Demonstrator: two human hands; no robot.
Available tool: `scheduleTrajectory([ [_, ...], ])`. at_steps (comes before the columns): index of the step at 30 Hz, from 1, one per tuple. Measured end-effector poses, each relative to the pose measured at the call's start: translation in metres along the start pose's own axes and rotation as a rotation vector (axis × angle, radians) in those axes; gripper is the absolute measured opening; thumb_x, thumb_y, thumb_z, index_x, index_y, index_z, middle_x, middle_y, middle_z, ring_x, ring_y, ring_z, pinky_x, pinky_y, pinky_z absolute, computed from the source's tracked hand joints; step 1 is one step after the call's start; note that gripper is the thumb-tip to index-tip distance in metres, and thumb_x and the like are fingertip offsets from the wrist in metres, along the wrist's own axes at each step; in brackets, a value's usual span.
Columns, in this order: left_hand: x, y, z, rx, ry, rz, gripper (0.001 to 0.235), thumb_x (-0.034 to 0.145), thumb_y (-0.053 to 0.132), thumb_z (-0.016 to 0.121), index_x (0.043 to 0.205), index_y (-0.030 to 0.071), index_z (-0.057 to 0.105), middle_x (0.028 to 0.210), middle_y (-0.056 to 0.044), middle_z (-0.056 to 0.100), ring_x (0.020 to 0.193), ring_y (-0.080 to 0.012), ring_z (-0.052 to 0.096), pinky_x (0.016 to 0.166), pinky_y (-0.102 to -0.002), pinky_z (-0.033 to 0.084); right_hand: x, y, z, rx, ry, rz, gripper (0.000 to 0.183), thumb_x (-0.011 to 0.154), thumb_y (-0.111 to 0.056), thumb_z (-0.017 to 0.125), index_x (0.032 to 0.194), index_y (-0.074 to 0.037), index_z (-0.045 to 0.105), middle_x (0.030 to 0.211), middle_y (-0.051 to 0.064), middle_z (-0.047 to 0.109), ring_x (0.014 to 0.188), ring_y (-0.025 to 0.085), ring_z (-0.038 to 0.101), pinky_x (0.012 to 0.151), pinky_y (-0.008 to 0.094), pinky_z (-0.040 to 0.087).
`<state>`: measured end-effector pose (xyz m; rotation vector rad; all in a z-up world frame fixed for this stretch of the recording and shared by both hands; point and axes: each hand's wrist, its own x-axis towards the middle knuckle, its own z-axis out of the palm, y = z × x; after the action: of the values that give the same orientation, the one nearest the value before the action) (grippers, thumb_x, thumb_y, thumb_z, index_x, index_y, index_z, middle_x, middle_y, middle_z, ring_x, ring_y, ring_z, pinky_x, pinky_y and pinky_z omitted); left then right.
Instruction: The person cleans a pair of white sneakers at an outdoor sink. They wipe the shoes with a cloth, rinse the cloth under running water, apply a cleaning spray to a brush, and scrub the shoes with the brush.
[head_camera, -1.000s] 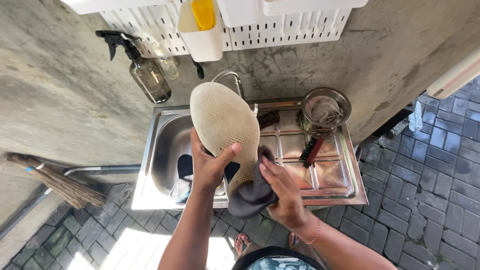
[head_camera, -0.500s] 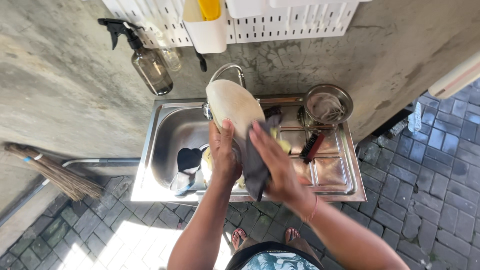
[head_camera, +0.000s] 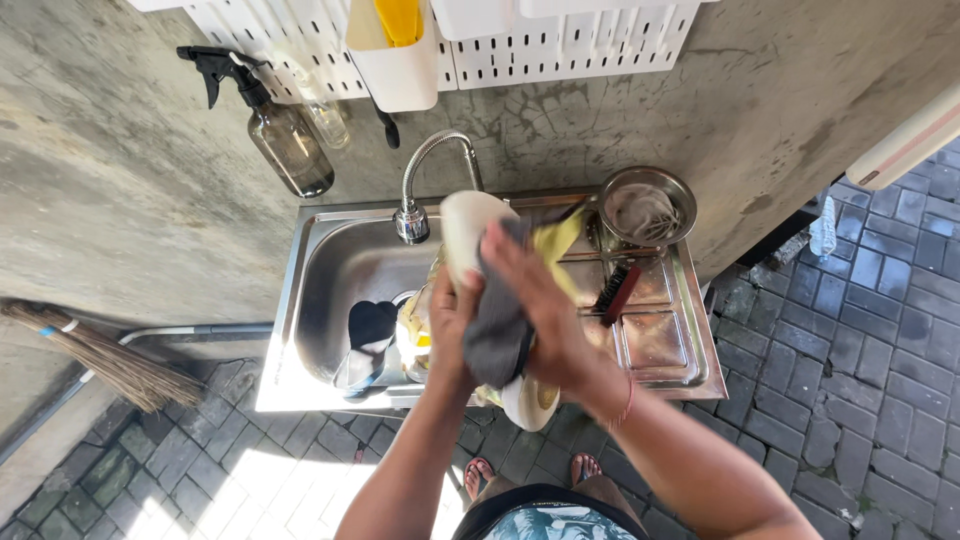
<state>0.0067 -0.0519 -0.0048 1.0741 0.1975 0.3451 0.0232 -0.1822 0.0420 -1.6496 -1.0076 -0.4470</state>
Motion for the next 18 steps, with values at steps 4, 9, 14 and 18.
scheduleTrajectory([
  [4, 0.001, 0.040, 0.006, -0.189, 0.064, 0.091, 0.037, 0.095, 0.039, 0.067, 0.117, 0.009, 0.062, 0.098, -0.007, 0.070, 0.086, -0.0155, 0.066, 0.078, -0.032, 0.057, -0.065, -0.029, 0.012, -0.159, -0.084, -0.038, 0.064, 0.097, -0.033, 0.060, 0.149, 0.002, 0.048, 0.158, 0.025, 0.044, 0.142, 0.046, 0.050, 0.119, 0.058, 0.038],
  [9, -0.005, 0.044, -0.001, -0.227, 0.094, -0.038, 0.058, 0.082, 0.043, 0.073, 0.122, 0.004, 0.056, 0.110, -0.015, 0.068, 0.098, -0.0284, 0.067, 0.085, -0.042, 0.060, -0.085, -0.021, 0.014, -0.087, -0.184, 0.008, 0.068, 0.104, -0.037, 0.053, 0.155, 0.004, 0.035, 0.165, 0.024, 0.032, 0.155, 0.041, 0.035, 0.130, 0.055, 0.027],
  [14, -0.025, 0.026, 0.000, -0.115, -0.203, -0.038, 0.041, 0.099, 0.035, 0.062, 0.128, 0.005, 0.056, 0.111, -0.009, 0.064, 0.095, -0.0157, 0.061, 0.077, -0.032, 0.056, 0.026, -0.014, -0.011, -0.105, -0.119, 0.049, 0.057, 0.110, -0.031, 0.046, 0.158, -0.002, 0.036, 0.168, 0.020, 0.030, 0.159, 0.033, 0.032, 0.133, 0.044, 0.026],
  [18, -0.019, 0.029, -0.001, -0.192, -0.174, 0.032, 0.040, 0.095, 0.041, 0.068, 0.113, 0.006, 0.058, 0.103, -0.007, 0.062, 0.090, -0.0189, 0.061, 0.075, -0.034, 0.057, 0.022, -0.001, -0.001, -0.138, -0.182, 0.069, 0.063, 0.107, -0.032, 0.055, 0.160, -0.010, 0.032, 0.170, 0.013, 0.028, 0.160, 0.030, 0.031, 0.134, 0.052, 0.021],
])
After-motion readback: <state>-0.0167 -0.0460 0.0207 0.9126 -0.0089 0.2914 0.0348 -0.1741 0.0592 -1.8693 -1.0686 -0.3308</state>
